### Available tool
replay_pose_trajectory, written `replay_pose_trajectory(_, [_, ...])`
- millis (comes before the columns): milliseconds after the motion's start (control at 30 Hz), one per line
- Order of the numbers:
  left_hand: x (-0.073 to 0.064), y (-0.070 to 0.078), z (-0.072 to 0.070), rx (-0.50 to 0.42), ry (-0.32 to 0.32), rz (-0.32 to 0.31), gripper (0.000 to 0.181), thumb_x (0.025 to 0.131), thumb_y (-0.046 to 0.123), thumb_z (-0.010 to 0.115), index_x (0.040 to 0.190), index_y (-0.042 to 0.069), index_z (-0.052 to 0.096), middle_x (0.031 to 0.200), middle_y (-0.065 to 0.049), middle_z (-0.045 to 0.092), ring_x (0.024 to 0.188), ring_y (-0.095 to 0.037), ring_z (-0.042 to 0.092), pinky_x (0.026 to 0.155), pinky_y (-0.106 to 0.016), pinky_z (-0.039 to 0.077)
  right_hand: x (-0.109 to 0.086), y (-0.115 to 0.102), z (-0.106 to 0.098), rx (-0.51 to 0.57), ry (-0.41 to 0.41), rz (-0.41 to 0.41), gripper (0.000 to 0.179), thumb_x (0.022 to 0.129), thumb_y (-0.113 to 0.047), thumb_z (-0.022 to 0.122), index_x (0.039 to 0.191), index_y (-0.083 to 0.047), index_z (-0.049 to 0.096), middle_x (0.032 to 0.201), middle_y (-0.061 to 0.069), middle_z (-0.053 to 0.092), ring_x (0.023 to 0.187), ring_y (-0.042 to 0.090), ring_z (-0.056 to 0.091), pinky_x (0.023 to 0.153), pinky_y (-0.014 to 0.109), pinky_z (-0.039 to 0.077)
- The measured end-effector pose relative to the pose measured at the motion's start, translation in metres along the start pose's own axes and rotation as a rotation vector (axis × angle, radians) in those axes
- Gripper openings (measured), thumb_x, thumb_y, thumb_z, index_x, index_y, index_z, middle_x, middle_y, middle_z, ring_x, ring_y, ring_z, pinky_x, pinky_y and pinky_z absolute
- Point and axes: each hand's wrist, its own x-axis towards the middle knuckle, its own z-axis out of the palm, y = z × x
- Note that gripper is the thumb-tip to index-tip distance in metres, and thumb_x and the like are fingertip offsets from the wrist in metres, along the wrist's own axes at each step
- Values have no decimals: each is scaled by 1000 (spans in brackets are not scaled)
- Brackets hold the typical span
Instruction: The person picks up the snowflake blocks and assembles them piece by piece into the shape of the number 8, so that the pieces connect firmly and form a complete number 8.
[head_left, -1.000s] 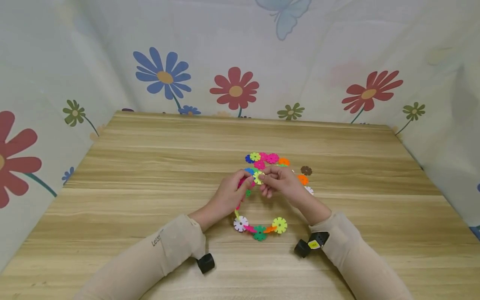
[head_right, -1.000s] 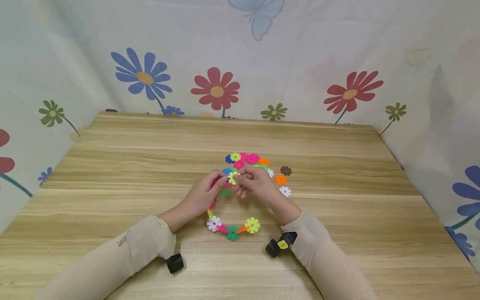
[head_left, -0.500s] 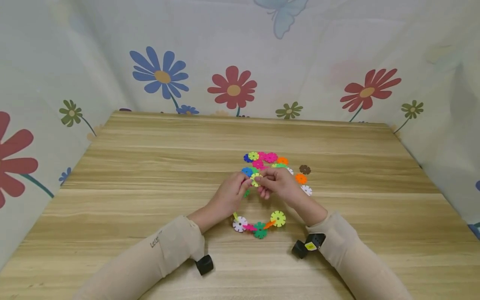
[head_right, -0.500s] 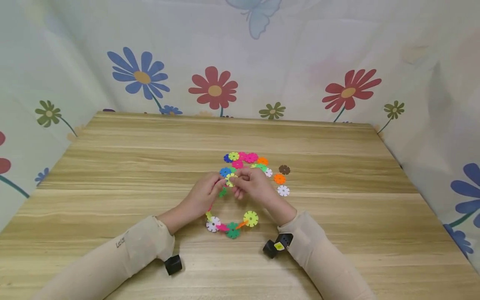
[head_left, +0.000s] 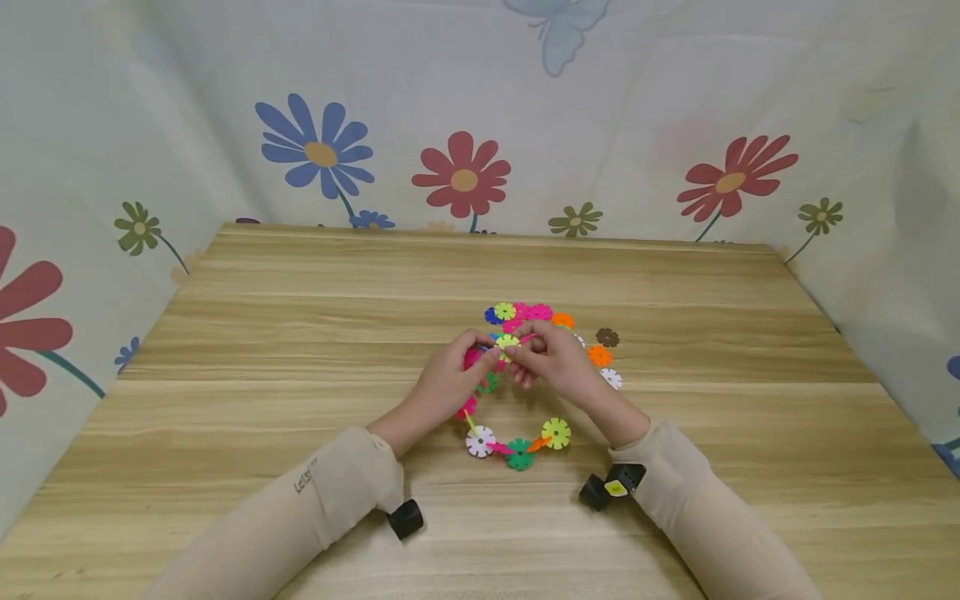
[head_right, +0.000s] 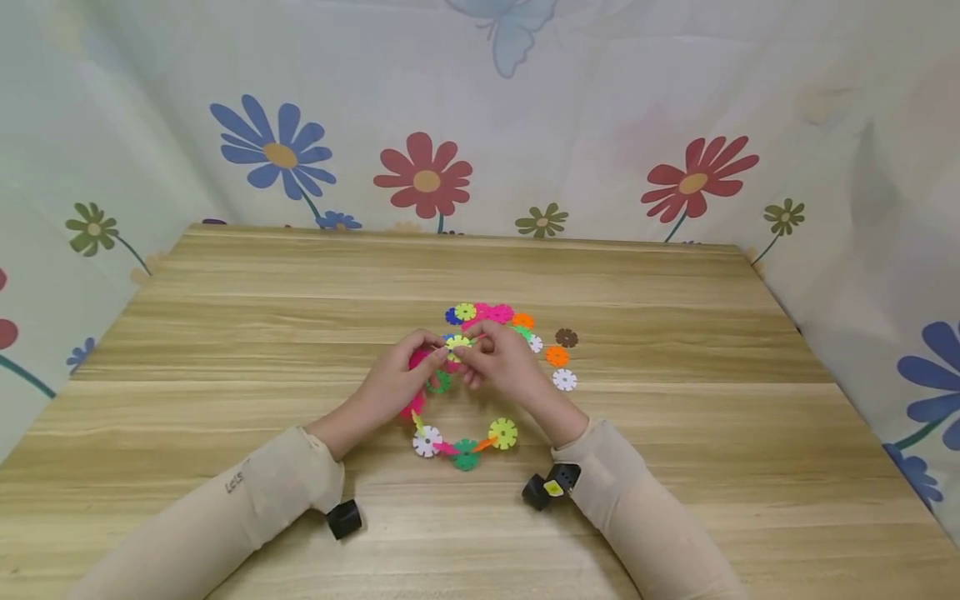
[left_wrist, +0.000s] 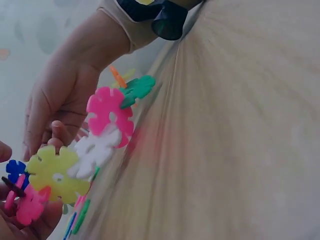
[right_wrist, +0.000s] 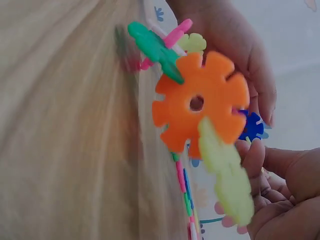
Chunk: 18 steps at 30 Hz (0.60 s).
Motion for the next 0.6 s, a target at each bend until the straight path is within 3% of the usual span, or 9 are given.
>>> replay_pose_trajectory(167, [1,2,-3,4,32,0,31,95,28,59,116,6,59,99,-10,68,83,-17,62,75,-29,51,1,1,-1,-19,-30,-14,23,96,-5,55,115,8,55,85,29,66,63,17,63,59,25,56])
replay_pose_trajectory(300, [2,2,-4,-22,40,-15,30,94,24,60,116,5,59,98,-12,66,72,-15,60,66,-26,50,3,3,-1,-32,-62,-34,25,98,-6,53,119,6,56,84,25,66,65,15,63,61,27,57])
replay_pose_trajectory(433, [2,2,-4,-25,54,-27,27,96,22,57,117,4,58,96,-12,63,63,-13,56,60,-24,48,3,5,-2,-71,-48,-66,21,99,-11,51,113,3,59,83,22,65,63,15,62,59,27,56])
replay_pose_trajectory(600, [0,3,-5,-27,84,-52,24,94,18,54,114,4,57,96,-11,62,67,-13,54,62,-24,47,3,5,-4,-213,-29,-66,18,96,-16,59,106,-2,64,84,15,65,63,15,58,57,26,52])
